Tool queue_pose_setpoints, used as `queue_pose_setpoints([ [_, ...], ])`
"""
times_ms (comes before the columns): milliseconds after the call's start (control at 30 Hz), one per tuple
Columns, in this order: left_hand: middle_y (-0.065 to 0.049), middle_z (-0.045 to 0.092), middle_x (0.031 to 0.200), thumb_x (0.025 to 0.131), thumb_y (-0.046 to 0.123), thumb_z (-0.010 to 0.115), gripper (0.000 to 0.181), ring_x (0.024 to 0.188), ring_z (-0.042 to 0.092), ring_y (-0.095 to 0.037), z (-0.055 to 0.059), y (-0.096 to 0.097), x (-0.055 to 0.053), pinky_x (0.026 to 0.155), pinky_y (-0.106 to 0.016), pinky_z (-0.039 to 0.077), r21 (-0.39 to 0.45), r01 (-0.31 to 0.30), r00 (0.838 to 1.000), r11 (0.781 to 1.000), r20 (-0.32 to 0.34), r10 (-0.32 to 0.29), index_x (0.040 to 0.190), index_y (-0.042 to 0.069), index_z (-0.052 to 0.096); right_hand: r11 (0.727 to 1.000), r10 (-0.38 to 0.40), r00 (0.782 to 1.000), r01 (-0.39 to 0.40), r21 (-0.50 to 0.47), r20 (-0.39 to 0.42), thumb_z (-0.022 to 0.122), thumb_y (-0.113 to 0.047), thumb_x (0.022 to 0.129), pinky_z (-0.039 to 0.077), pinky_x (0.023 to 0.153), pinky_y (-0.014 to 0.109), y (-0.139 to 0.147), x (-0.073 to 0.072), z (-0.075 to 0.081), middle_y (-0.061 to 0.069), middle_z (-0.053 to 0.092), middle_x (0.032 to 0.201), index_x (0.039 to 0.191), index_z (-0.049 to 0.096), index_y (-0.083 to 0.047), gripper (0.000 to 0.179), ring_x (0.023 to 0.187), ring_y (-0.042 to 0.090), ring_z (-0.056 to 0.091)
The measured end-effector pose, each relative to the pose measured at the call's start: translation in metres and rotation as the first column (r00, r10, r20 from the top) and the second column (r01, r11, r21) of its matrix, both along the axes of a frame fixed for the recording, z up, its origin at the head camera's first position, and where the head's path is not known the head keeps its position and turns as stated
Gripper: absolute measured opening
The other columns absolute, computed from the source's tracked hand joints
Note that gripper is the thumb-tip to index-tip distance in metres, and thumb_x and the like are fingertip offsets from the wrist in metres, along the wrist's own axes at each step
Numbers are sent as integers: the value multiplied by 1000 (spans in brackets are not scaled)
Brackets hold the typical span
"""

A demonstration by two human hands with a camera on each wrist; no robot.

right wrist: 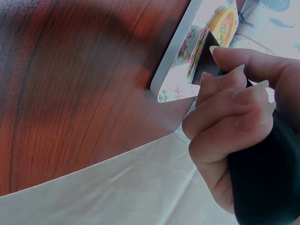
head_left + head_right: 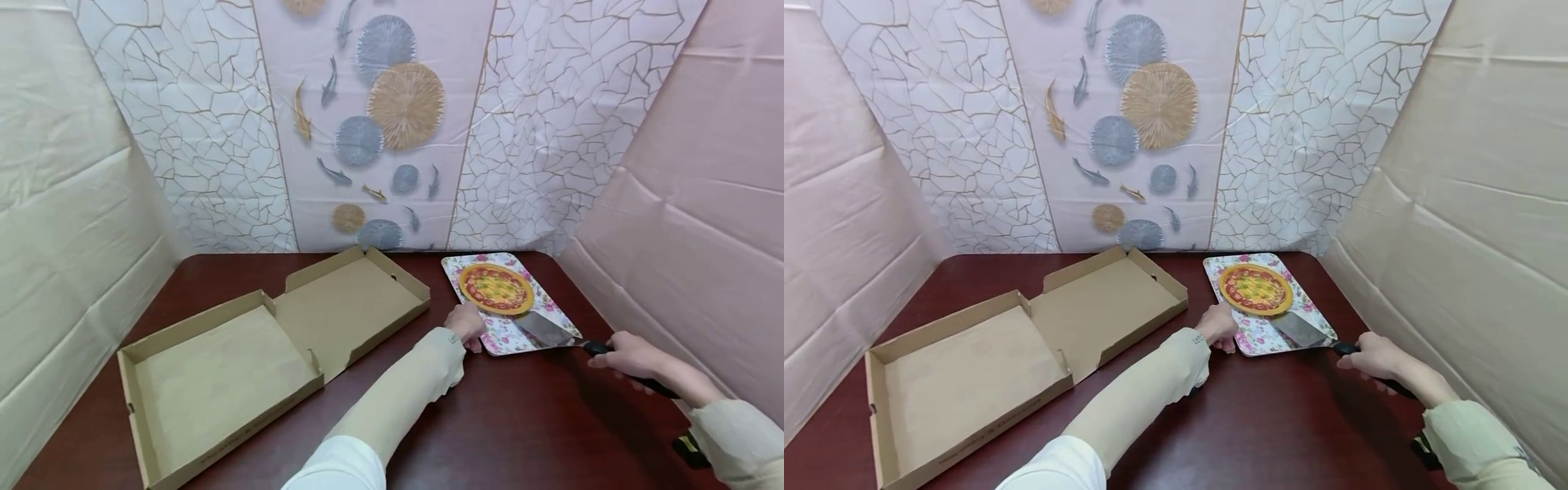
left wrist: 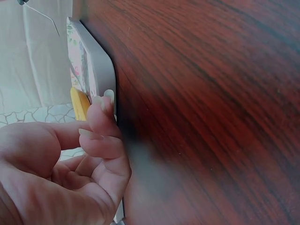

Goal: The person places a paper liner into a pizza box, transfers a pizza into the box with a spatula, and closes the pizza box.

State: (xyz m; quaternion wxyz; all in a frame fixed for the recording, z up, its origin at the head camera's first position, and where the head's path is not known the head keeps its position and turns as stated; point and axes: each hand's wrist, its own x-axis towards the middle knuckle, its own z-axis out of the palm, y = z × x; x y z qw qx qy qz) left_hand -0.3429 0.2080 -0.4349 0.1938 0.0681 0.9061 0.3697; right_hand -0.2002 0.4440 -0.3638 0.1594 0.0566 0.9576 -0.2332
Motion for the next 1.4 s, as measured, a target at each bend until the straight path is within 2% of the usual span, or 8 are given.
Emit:
queue_pose_setpoints([
  [133, -11, 65, 52, 93, 16, 61, 14, 52, 67, -24, 0, 1, 5, 37, -29, 40, 15, 13, 1000, 1000, -26, -12, 92, 4, 68, 1000, -1, 1000, 1, 1, 5, 64, -30, 86, 44, 38, 30, 3, 2, -1, -1, 47, 53, 68, 50, -8, 32, 35, 8, 42],
  [233, -11, 65, 52, 94, 16, 61, 14, 52, 67, -24, 0, 0, 6, 37, -29, 40, 1, 0, 999, 1000, -43, 0, 89, 5, 68, 1000, 9, 1000, -9, -4, -1, 65, -31, 86, 45, 38, 30, 2, 0, -1, -1, 48, 53, 67, 50, -8, 33, 35, 8, 43],
  [500, -11, 66, 55, 93, 16, 61, 14, 51, 68, -23, 2, 0, 4, 37, -30, 43, -23, -15, 999, 1000, -31, 14, 94, 4, 68, 1000, 17, 1000, -17, -1, -10, 65, -31, 85, 44, 38, 30, -1, -6, -7, -2, 48, 52, 64, 51, -9, 33, 35, 8, 43],
  [800, -10, 65, 53, 93, 17, 62, 13, 48, 66, -22, 0, 7, -4, 36, -31, 42, -63, -23, 1000, 998, 18, 24, 90, 6, 68, 999, -10, 1000, 9, -36, -14, 64, -31, 85, 45, 39, 29, -9, -14, -16, -1, 48, 50, 66, 52, -6, 35, 36, 9, 45],
  [1000, -10, 66, 53, 92, 17, 63, 13, 47, 65, -21, 0, 5, -3, 36, -30, 41, -61, -28, 1000, 998, -5, 27, 90, 5, 68, 998, -18, 1000, 17, -52, -12, 63, -30, 86, 45, 39, 30, -11, -20, -20, -2, 47, 50, 68, 52, -5, 33, 36, 10, 45],
  [1400, -10, 64, 51, 92, 17, 64, 14, 38, 59, -20, 1, 8, -1, 37, -31, 45, -49, -61, 998, 997, 9, 62, 93, 4, 67, 998, -31, 999, 29, -59, -28, 62, -29, 87, 45, 39, 30, -19, -26, -25, -1, 47, 48, 60, 50, -7, 37, 35, 10, 46],
])
